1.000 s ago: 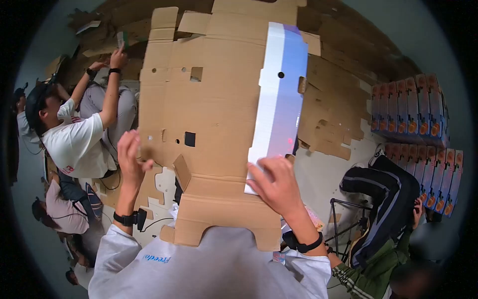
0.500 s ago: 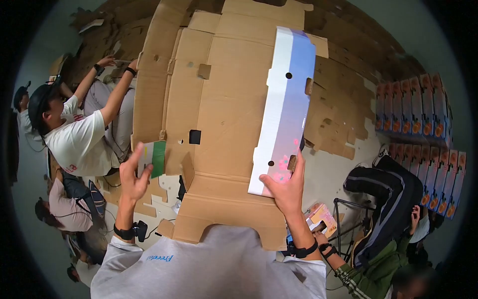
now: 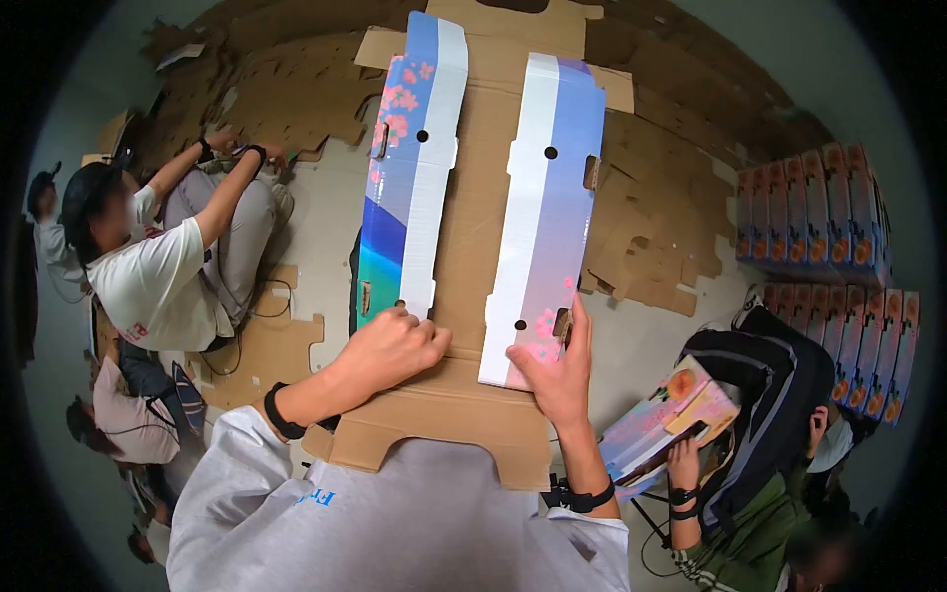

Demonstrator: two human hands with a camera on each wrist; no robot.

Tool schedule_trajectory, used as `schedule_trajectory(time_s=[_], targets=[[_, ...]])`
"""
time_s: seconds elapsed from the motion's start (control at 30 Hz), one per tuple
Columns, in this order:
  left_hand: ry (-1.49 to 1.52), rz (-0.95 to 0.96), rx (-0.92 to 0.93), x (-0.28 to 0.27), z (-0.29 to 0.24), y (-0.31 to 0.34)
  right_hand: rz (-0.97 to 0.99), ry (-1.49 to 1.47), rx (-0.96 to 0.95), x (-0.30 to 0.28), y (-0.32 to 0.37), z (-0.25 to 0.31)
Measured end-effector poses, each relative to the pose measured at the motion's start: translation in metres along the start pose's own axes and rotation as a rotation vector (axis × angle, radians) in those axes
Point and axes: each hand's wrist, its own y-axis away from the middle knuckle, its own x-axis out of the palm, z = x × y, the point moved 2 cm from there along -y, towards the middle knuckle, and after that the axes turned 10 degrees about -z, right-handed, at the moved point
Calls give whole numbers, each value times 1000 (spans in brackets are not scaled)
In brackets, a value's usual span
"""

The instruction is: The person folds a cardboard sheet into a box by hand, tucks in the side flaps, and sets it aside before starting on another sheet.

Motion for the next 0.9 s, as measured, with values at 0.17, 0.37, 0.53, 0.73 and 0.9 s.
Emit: schedule_trajectory(time_s=[0.17, 0.37, 0.53, 0.73, 0.9], targets=[[324, -76, 24, -48, 20, 47, -172, -85, -52, 7, 15, -4], [290, -74, -77, -66, 6, 73, -72, -14, -196, -5, 11, -14], [820, -277, -360, -32, 24, 86, -150, -34, -218, -9, 1, -23], [658, -657, -616, 9, 12, 86, -153, 2, -285, -6, -5, -5], [517, -707, -536, 9, 18, 82, -157, -107, -56, -11, -3, -12]])
